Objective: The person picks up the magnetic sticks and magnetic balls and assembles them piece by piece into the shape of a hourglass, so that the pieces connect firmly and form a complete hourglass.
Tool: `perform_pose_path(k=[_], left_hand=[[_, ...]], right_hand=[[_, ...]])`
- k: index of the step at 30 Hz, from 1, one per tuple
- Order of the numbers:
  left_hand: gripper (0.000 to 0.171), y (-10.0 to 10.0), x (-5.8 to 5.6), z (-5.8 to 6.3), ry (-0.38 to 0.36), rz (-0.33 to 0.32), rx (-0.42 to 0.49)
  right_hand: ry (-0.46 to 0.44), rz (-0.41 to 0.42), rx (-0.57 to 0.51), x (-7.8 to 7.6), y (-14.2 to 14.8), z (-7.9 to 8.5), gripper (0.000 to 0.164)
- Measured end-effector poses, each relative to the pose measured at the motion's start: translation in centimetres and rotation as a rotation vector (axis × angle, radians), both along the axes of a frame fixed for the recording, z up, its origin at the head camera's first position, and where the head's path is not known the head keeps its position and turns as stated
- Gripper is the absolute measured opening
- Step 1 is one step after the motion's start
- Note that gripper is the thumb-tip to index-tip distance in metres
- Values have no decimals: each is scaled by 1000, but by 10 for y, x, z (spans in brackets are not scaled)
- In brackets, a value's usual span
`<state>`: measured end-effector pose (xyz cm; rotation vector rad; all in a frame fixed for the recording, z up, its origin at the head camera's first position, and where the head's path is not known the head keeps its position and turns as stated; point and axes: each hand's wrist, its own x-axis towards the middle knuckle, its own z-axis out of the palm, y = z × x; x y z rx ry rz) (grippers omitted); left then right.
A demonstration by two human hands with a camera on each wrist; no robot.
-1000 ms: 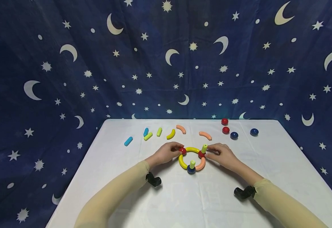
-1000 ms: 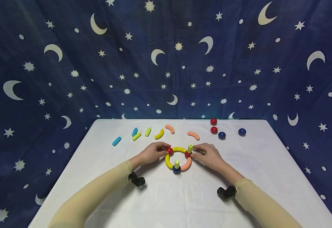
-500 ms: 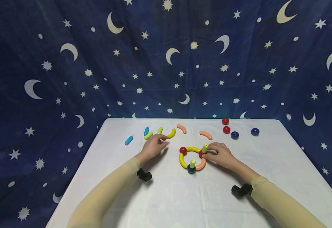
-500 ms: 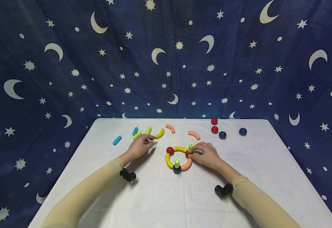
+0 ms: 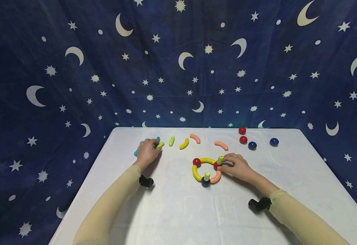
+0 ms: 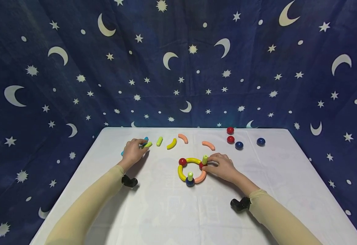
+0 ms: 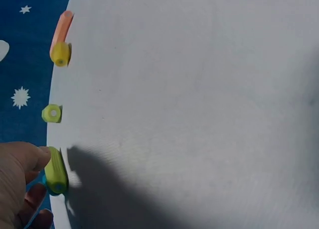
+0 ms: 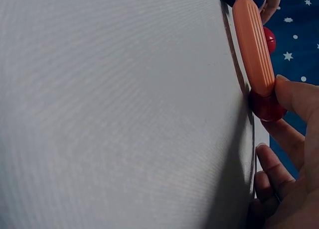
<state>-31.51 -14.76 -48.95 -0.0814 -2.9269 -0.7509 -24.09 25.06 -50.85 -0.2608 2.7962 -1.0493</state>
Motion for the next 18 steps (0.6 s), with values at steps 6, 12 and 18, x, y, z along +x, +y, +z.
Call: perform_pose_path(k=[6,12,18], left_hand=[[40,1,0,-4,-18,12,-32],[27,3,3,-5,-8,13,-36],[22,6,12,-6,0,-58,-33]], right_hand=[[-10,7,-8,1,-1,1,42],[-11,3,-11,1,-1,1,43],[-7,-5,-1,-1,0,-1,43]])
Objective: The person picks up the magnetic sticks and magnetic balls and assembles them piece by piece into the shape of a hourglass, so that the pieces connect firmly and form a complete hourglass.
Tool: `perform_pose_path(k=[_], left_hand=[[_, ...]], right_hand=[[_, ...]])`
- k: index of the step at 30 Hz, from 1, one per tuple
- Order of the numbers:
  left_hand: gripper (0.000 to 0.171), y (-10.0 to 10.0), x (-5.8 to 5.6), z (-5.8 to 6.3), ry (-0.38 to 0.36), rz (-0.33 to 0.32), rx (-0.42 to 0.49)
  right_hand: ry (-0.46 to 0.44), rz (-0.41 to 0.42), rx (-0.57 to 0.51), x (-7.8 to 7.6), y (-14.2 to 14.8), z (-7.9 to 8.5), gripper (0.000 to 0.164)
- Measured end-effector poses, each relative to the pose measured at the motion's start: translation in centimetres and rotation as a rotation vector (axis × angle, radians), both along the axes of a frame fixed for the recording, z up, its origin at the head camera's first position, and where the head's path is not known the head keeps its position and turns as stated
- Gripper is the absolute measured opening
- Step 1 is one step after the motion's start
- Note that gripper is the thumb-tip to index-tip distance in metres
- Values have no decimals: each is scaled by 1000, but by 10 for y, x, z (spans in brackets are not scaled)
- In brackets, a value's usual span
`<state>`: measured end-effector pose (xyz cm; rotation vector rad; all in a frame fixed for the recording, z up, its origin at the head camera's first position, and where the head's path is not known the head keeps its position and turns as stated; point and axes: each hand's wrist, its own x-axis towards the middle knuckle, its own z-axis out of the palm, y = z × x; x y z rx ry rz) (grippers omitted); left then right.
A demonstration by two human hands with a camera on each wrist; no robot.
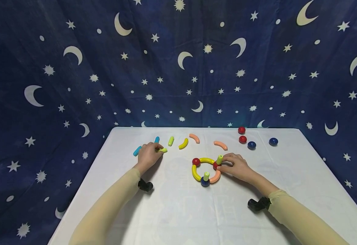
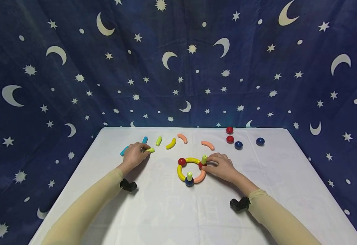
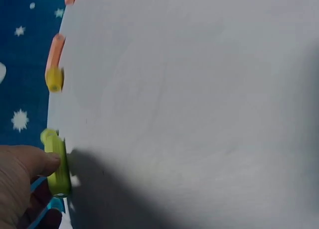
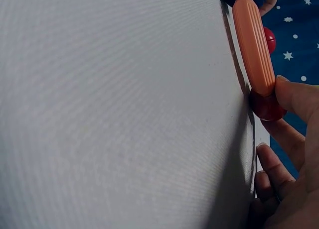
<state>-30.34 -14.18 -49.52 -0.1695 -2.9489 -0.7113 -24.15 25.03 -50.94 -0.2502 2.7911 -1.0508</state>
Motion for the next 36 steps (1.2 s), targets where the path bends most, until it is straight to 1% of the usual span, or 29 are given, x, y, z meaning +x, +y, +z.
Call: perform_pose_path(k=[3,6,8,12,14,15,17,18,21,24,27,28,31,36], left_hand=[[23,2,6,1,-23,-49,3],[28,5,10,3,-56,-78,-16],[30,6,10,5,-71,-83,-45],[34,7,9,6,-97,-68,-97],[34,8,9,7,-108,-67,-100],[33,8,9,7,-115,-70,-88],[32,10,9,7,-122,-84,-44],[32,11,10,6,-125,-93,-7],[30,17,11,5,-144,-140,145],[29,26,13,3,-181,-191,306],[29,37,15,3,-216,-239,422],[29,41,16,3,-226,-254,451],[28,53,19,5,-244,-295,499],[30,68,22,7,-265,-359,539]], right_hand=[[-3,-3,1,0,0,-1,43],[-2,-6,4,0,1,-1,44],[-2,-8,6,0,2,0,45],[-1,-5,-2,0,2,0,43],[-1,-1,-5,0,2,-1,42],[0,1,-5,1,2,-1,41],[2,2,-2,1,2,-2,41],[3,1,0,1,2,-2,41],[3,-3,3,1,2,-2,42],[2,-6,3,1,2,-1,43],[11,-3,-2,1,2,-1,43],[15,-2,-4,1,2,-1,42],[33,4,-16,1,3,-2,40],[48,7,-32,2,3,-3,37]])
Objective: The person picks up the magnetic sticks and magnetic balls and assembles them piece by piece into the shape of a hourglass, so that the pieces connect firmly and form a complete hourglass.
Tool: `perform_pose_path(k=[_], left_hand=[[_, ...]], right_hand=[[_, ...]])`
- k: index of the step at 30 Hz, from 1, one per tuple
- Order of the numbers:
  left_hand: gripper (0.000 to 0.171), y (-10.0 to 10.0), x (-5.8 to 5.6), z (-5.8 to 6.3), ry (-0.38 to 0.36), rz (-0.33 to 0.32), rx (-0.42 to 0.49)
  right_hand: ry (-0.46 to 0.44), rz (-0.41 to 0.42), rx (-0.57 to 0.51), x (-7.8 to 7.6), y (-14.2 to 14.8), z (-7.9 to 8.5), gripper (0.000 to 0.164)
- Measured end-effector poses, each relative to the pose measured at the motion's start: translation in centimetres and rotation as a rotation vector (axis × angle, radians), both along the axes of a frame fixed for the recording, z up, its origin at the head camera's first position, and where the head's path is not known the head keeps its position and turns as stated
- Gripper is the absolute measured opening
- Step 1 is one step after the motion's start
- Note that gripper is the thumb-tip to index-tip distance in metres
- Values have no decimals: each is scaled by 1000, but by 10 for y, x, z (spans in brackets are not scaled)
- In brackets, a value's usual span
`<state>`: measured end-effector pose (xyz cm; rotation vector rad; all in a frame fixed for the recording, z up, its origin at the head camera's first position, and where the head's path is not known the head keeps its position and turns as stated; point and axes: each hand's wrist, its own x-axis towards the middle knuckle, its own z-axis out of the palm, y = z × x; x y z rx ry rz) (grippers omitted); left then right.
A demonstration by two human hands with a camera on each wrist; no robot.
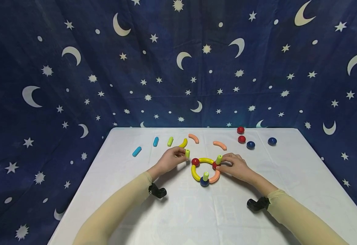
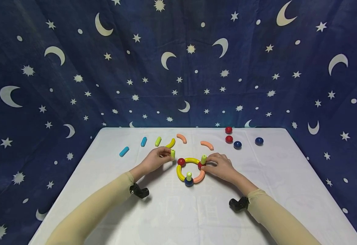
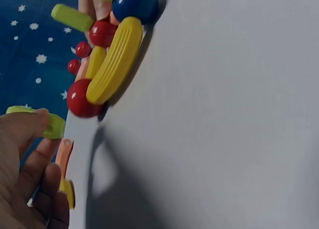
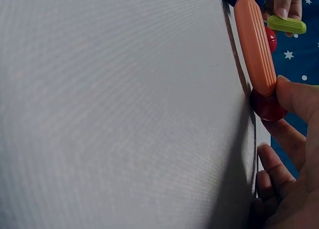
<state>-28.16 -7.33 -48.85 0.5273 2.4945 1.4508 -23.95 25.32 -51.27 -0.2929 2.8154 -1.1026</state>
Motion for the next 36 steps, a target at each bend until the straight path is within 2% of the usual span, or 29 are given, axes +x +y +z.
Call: perform_pose_path(k=[6,15,36], left_hand=[[29,13,0,0,21,-48,16],[26,25,3,3,51,-73,37],[25,27,5,-12,-15,-87,15]], right_hand=[[7,0,5,0,0,-1,38],[-6,-2,17,1,0,1,40],[-35,-16,26,-2,-1,0,43]])
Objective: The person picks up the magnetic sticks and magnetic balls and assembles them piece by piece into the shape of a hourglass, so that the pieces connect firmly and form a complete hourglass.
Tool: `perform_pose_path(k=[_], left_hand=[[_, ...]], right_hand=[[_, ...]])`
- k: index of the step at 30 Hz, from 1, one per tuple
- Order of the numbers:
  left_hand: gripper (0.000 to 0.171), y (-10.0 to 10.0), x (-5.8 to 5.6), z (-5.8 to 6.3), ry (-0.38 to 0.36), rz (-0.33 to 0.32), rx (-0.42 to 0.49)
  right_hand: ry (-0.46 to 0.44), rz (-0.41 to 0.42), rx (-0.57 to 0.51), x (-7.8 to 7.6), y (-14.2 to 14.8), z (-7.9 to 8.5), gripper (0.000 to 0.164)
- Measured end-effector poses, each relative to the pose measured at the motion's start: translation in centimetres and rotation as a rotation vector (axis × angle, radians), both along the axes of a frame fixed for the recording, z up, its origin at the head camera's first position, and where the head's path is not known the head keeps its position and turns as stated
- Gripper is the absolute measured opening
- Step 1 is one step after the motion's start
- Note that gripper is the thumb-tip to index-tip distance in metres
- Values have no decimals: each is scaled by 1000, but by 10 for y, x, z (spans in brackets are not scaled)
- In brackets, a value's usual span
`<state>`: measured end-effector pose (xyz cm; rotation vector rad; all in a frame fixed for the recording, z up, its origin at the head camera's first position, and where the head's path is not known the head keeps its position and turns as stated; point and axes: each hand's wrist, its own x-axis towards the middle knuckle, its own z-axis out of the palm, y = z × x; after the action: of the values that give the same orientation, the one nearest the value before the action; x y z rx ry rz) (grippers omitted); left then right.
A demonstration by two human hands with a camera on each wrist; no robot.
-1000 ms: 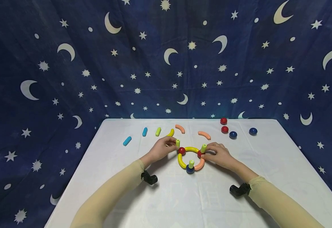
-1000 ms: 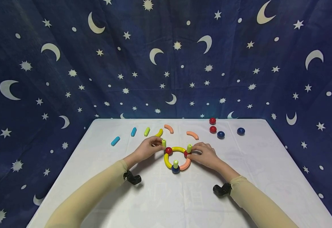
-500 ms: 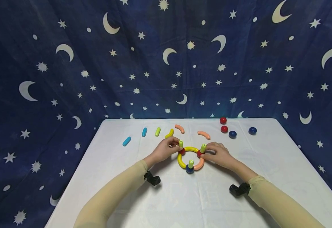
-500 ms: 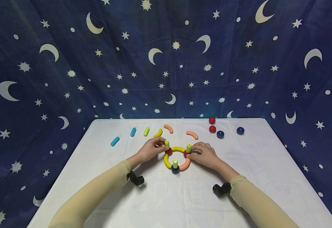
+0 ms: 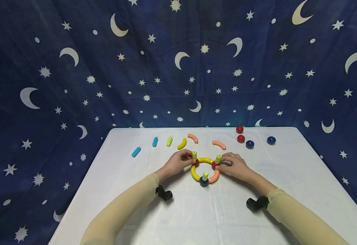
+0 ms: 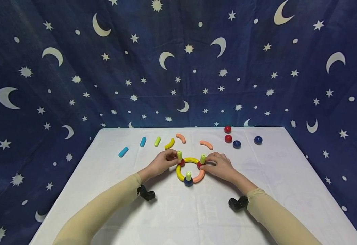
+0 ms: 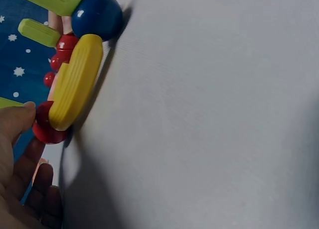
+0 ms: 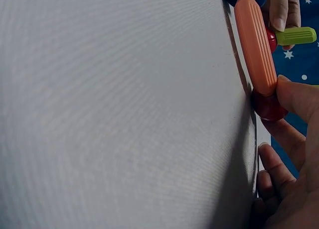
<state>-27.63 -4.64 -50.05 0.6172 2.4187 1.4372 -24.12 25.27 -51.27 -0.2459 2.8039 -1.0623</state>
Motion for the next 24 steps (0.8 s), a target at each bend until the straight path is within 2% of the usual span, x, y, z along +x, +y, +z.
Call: perform_pose_path(k=[10,24], left_hand=[[26,-1,0,-4,4,0,-7],[30,1,0,-6,35,3,-19]], right_hand=[[10,5,5,1,0,1,40],[15,6,1,1,0,-1,43]])
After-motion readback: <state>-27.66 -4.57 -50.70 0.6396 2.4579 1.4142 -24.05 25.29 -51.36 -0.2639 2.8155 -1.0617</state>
